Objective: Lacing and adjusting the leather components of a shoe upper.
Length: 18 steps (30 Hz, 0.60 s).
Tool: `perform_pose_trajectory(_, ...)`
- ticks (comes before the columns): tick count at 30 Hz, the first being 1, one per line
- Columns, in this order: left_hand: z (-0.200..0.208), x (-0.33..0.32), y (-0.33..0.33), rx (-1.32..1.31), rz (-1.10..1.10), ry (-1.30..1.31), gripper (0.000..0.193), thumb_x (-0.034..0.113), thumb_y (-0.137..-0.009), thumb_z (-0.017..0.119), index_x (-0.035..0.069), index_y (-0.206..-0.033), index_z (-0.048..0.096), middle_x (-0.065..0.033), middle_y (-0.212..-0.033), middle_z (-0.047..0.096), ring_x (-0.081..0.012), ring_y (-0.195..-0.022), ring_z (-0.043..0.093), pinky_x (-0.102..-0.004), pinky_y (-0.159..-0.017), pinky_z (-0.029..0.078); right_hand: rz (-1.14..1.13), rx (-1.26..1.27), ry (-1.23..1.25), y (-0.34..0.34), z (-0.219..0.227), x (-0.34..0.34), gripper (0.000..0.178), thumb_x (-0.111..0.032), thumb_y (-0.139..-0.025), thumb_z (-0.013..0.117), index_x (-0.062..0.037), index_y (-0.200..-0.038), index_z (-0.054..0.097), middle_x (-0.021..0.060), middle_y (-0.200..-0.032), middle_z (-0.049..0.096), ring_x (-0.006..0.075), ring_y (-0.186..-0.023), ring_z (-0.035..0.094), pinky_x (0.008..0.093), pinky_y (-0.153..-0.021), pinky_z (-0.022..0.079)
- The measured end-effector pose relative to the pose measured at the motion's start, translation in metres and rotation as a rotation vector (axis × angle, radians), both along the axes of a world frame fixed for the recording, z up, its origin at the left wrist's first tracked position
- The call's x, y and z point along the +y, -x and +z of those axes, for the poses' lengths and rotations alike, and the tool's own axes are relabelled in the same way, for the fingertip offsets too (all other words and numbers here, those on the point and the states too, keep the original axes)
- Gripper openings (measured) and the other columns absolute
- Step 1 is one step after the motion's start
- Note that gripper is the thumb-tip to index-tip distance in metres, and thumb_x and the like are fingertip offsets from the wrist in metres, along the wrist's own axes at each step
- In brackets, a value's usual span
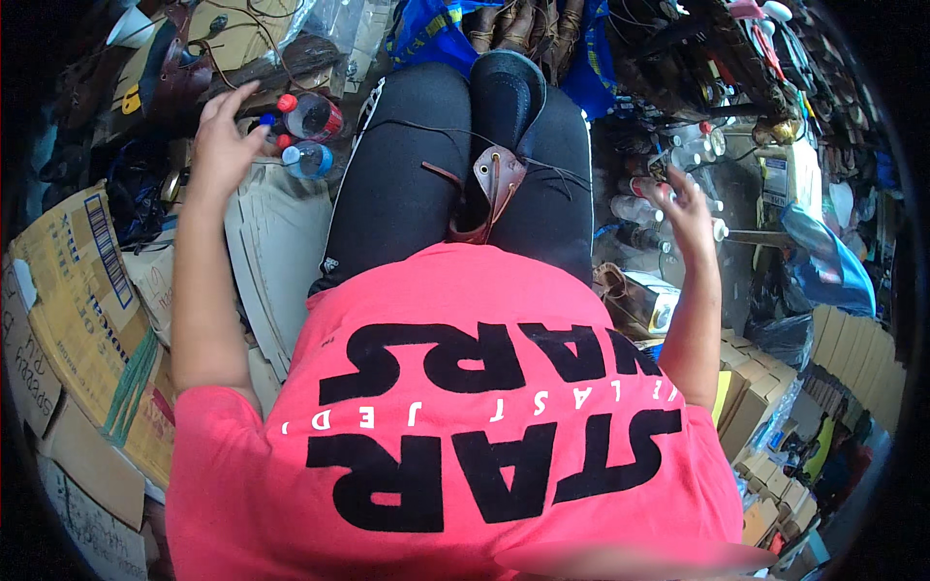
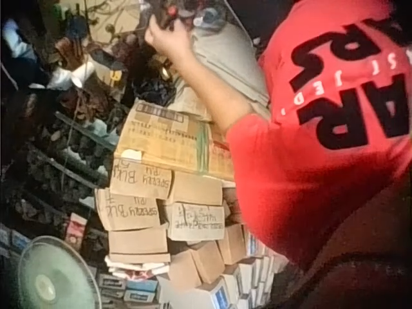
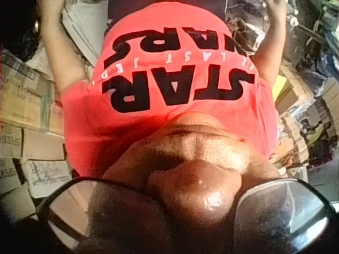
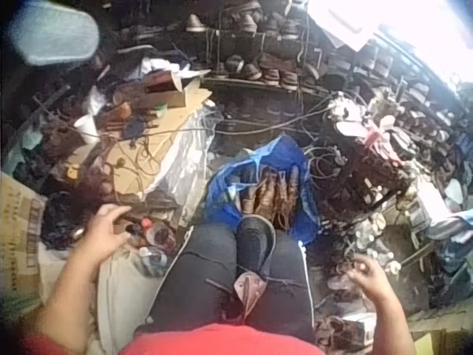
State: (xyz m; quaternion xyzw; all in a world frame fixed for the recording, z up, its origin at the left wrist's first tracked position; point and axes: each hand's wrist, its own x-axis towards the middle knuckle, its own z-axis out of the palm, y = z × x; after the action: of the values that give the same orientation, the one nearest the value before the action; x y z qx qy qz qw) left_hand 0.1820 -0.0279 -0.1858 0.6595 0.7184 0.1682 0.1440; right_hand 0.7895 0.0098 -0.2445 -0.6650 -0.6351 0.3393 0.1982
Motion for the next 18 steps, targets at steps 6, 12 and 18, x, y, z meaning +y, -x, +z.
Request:
perform_pose_trajectory(6, 0.05, -0.027, -0.194, -0.061, -0.464, 0.14, 0.079, 0.049, -0.063, 0.079, 0.008, -0.123, 0.048, -0.0196, -0.12, 0.045, -0.0396, -0.097, 0.059, -0.0442, -0.089, 0.047, 0.586, -0.082, -0.146, 0.19, 0.094, 0.045, 0.071, -0.035, -0.069, 0.08, -0.0125, -0.131, 0.053, 0.0139, -0.1, 0.063, 0.0242, -0.088, 0.062, 0.034, -0.079, 0.05)
perform_pose_trajectory(12, 0.016, -0.022, -0.208, 0.005, -0.587, 0.101, 0.068, 0.033, -0.067, 0.076, 0.002, -0.122, 0.048, -0.0192, -0.11, 0.055, -0.0348, -0.091, 0.063, -0.0432, -0.079, 0.051, 0.507, -0.149, 0.097, 0.197, 0.075, 0.062, 0.065, -0.035, -0.071, 0.082, 0.0026, -0.117, 0.056, 0.0081, -0.081, 0.063, 0.0157, -0.076, 0.058, 0.0319, -0.069, 0.047)
perform_pose_trajectory(18, 0.001, -0.028, -0.203, -0.299, -0.591, 0.055, 0.055, 0.02, -0.069, 0.068, 0.002, -0.118, 0.052, -0.0215, -0.104, 0.061, -0.037, -0.09, 0.063, -0.0418, -0.082, 0.05, 0.491, 0.058, 0.311, 0.186, 0.081, 0.042, 0.032, -0.032, -0.079, 0.075, -0.0024, -0.08, 0.063, -0.0016, -0.07, 0.056, 0.0086, -0.067, 0.049, 0.0275, -0.063, 0.041)
